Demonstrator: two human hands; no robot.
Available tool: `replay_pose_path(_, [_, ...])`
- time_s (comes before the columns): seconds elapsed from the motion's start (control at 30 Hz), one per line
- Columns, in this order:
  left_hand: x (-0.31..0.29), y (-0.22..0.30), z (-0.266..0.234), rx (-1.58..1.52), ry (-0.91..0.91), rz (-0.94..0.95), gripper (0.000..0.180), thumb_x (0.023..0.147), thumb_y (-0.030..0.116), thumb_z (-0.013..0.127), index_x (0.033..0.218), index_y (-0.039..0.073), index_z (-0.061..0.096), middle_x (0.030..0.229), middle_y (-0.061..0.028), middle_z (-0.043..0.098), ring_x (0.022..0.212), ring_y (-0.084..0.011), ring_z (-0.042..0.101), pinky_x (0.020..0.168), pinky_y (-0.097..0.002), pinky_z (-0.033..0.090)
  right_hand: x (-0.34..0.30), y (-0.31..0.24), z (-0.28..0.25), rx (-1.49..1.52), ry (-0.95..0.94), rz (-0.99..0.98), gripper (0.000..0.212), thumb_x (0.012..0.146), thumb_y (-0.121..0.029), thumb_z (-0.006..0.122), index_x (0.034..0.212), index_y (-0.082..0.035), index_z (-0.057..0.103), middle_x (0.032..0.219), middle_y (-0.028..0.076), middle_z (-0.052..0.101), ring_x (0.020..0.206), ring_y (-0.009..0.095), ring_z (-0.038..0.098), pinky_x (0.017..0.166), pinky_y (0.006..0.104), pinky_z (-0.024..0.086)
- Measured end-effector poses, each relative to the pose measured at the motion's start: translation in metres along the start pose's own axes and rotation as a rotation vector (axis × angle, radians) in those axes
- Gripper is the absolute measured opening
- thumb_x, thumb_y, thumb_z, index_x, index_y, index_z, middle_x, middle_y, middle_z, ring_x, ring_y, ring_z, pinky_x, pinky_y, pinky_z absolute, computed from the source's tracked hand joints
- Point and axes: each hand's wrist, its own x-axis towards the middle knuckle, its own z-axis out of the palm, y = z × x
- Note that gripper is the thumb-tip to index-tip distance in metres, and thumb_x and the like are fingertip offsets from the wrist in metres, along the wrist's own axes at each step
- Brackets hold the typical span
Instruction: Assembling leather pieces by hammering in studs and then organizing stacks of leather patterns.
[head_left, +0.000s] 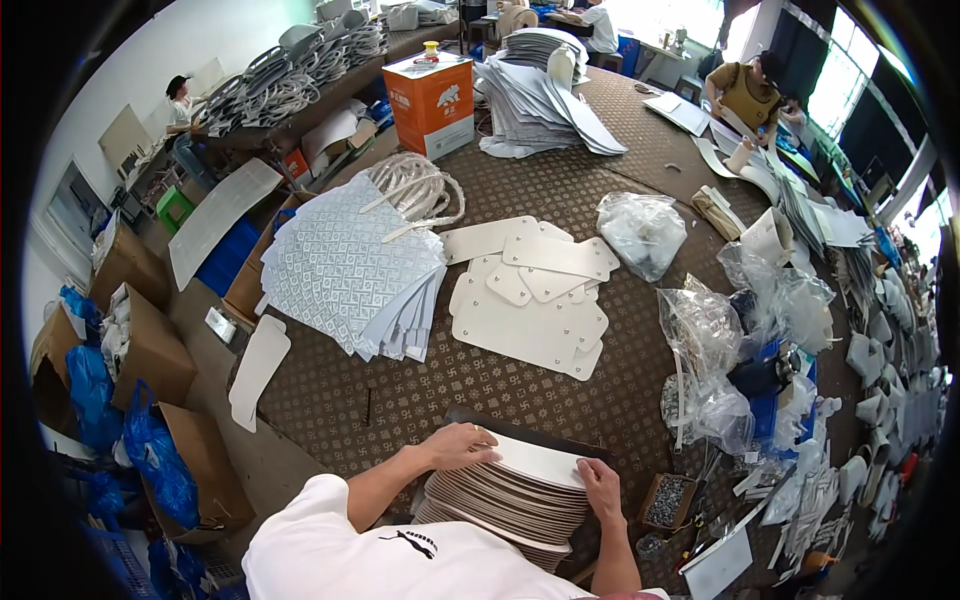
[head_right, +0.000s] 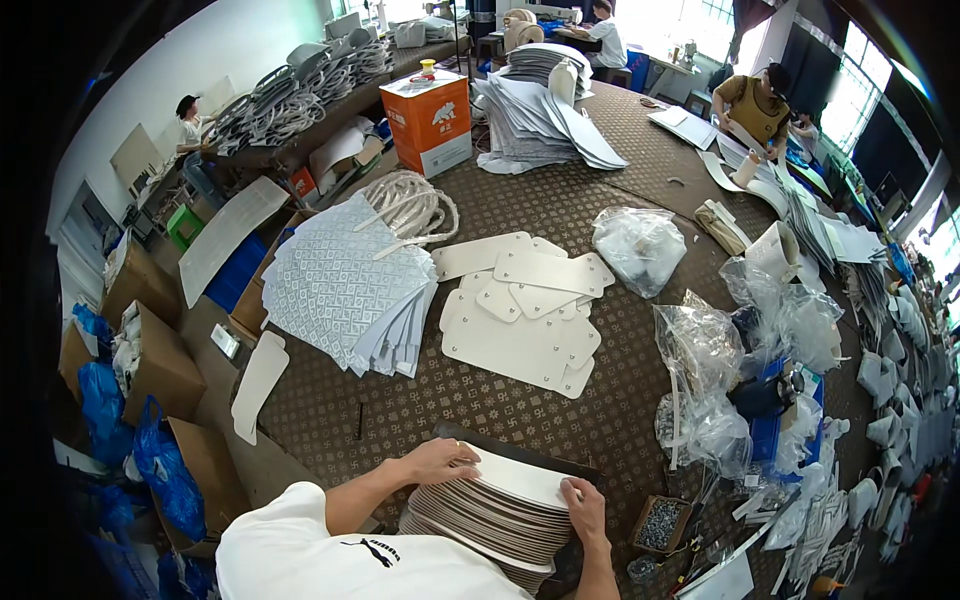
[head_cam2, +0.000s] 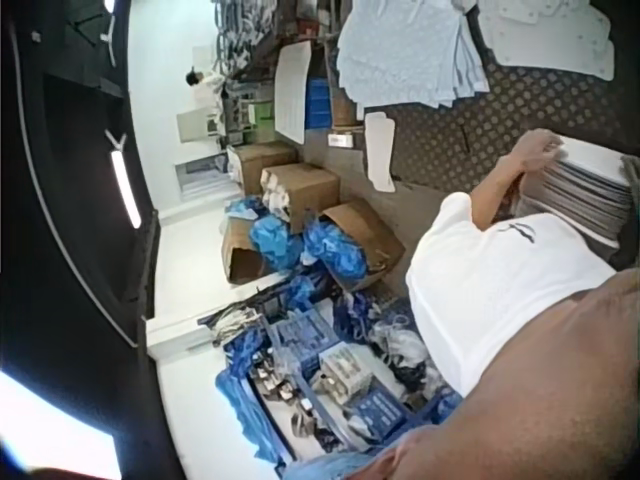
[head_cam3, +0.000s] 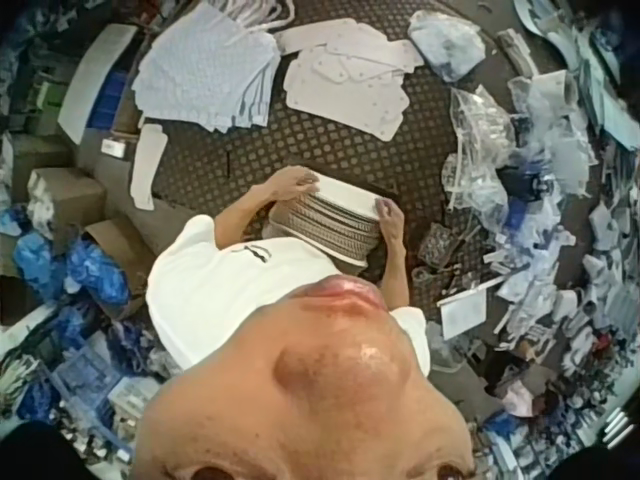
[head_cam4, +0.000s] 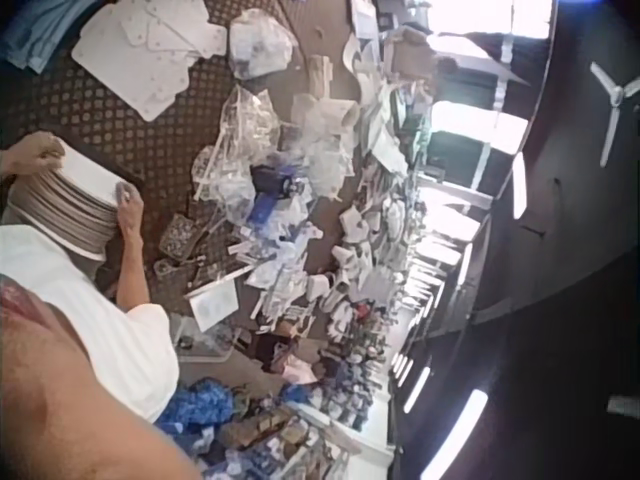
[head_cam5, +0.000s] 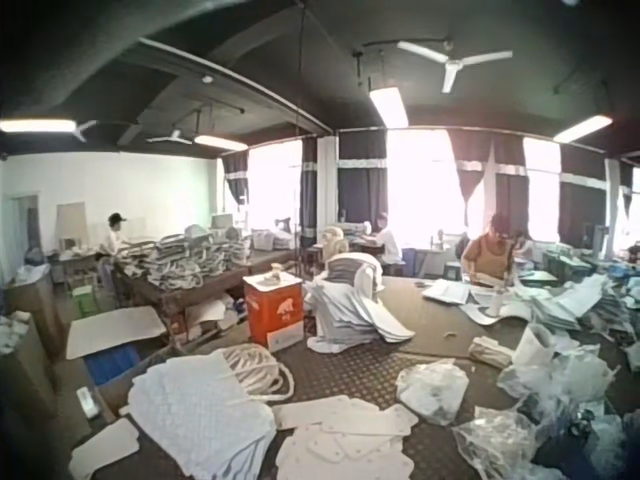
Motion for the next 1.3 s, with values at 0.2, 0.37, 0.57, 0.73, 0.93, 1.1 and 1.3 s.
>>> replay_pose_path(0.2, [0.025,-0.014,-0.038,-0.258,0.301,-0.157,0.046,0.097,0.039,0.069,0.126,0.003,0.068,0.125,-0.0169,0.067,0.12,-0.0325,0.062,0.105,-0.0416,0.047,0.001,-0.036,-0.014,-0.025,-0.091,-0.014,0.044,0.1,-0.039,0.066,0.123,-0.002,0.07,0.121,0.016,0.071,0.114,0.031,0.066,0.098,0.0406,0.052])
replay_pose_path(0.37, [0.09,-0.101,-0.064,0.029,0.624,-0.257,0.07,0.091,0.035,0.075,0.145,-0.001,0.047,0.144,-0.0235,0.052,0.133,-0.0381,0.052,0.111,-0.0425,0.042,0.016,-0.06,-0.017,-0.217,-0.307,-0.067,0.045,0.1,-0.039,0.067,0.128,-0.003,0.068,0.123,0.016,0.071,0.115,0.031,0.066,0.098,0.04,0.051])
replay_pose_path(0.57, [0.162,-0.158,-0.11,-0.036,0.717,-0.434,0.113,0.082,0.047,0.081,0.159,-0.003,0.016,0.158,-0.0339,0.031,0.146,-0.0469,0.034,0.122,-0.0457,0.031,0.061,-0.077,-0.016,-0.143,-0.252,-0.121,0.045,0.1,-0.035,0.068,0.13,-0.002,0.066,0.121,0.016,0.072,0.111,0.028,0.067,0.094,0.0379,0.053])
replay_pose_path(0.73, [0.204,-0.141,-0.122,-0.107,0.688,-0.565,0.119,0.076,0.045,0.087,0.159,-0.003,0.017,0.158,-0.0319,0.033,0.147,-0.0456,0.033,0.122,-0.045,0.031,0.157,-0.048,-0.021,0.075,-0.014,-0.078,0.047,0.098,-0.032,0.071,0.131,0.001,0.064,0.112,0.012,0.073,0.101,0.017,0.066,0.087,0.0303,0.053])
replay_pose_path(0.93, [0.22,-0.149,-0.124,-0.149,0.619,-0.534,0.118,0.066,0.028,0.095,0.155,-0.004,0.025,0.15,-0.0284,0.046,0.136,-0.0421,0.048,0.115,-0.0442,0.041,0.269,-0.042,-0.023,-0.262,0.25,-0.087,0.086,0.082,-0.042,0.082,0.15,-0.004,0.045,0.152,0.027,0.047,0.142,0.041,0.043,0.116,0.0477,0.037])
replay_pose_path(1.1, [0.218,-0.166,-0.115,-0.526,0.616,-0.365,0.092,0.061,0.003,0.094,0.135,-0.008,0.04,0.128,-0.0214,0.061,0.117,-0.0279,0.063,0.098,-0.0382,0.054,0.323,-0.06,0.031,-0.45,0.339,-0.097,0.123,0.062,-0.049,0.093,0.159,-0.007,0.029,0.16,0.029,0.029,0.148,0.048,0.027,0.12,0.0522,0.029])
replay_pose_path(1.3, [0.225,-0.119,-0.133,-0.144,0.652,-0.402,0.081,0.062,0.006,0.092,0.129,-0.008,0.051,0.131,-0.0207,0.06,0.118,-0.0299,0.063,0.095,-0.0395,0.054,0.338,-0.103,0.014,-0.345,0.312,0.054,0.134,0.057,-0.045,0.096,0.162,-0.009,0.02,0.163,0.026,0.023,0.149,0.046,0.026,0.12,0.0516,0.03])
